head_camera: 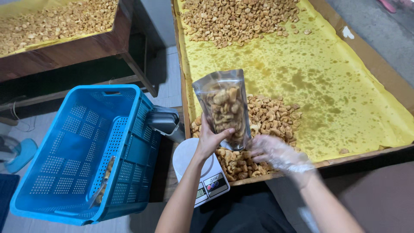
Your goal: The person places snacks from a large tray into plastic pouches, weighs each pouch on a digital scale, and puts the filled pouches into a blue plastic basket.
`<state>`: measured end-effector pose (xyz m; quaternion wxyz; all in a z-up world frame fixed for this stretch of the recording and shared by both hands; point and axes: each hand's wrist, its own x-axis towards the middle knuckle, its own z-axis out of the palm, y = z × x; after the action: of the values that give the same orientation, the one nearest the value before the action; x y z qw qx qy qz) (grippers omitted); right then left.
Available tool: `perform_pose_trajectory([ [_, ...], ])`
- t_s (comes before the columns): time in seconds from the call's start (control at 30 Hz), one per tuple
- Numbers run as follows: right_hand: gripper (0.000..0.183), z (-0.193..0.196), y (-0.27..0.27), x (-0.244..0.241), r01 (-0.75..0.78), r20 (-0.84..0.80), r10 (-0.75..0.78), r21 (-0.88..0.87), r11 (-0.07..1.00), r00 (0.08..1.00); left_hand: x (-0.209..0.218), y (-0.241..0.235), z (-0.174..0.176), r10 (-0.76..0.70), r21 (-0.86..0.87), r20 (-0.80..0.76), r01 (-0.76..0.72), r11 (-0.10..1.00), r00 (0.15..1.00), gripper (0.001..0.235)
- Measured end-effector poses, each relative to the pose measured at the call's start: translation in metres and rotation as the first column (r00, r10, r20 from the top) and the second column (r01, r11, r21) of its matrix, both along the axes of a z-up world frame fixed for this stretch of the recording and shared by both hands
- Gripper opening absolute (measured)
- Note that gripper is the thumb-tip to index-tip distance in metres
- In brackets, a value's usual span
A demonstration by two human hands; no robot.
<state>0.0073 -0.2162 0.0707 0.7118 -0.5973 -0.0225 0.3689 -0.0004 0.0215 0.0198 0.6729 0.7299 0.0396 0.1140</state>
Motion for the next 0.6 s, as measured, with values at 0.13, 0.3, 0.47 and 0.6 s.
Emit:
perform_pose_trajectory([
  [0.13,0.065,-0.049,0.045,0.000,0.659,-0.775,-0.130,0.420,0.624,0.618,0.006,-0.005,-0.003,-0.011,-0.054,0.046,0.013,0.998,0.999,0.107],
  [0.3,0.049,-0.078,0.064,0.008,0.544,-0.593,-0.140,0.584,0.602,0.793,0.008,-0.001,0.003,-0.075,-0.065,0.112,0.083,0.994,0.991,0.109],
  [0.47,0.044,-0.109,0.061,0.016,0.636,-0.741,0.086,0.624,0.455,0.666,0.012,0.045,0.089,-0.175,-0.054,0.204,0.190,0.980,0.963,0.130],
  [0.6,0.046,-0.113,0.060,0.005,0.450,-0.549,-0.015,0.667,0.594,0.835,0.045,0.071,0.166,-0.320,0.720,0.183,0.095,0.687,0.930,0.082],
])
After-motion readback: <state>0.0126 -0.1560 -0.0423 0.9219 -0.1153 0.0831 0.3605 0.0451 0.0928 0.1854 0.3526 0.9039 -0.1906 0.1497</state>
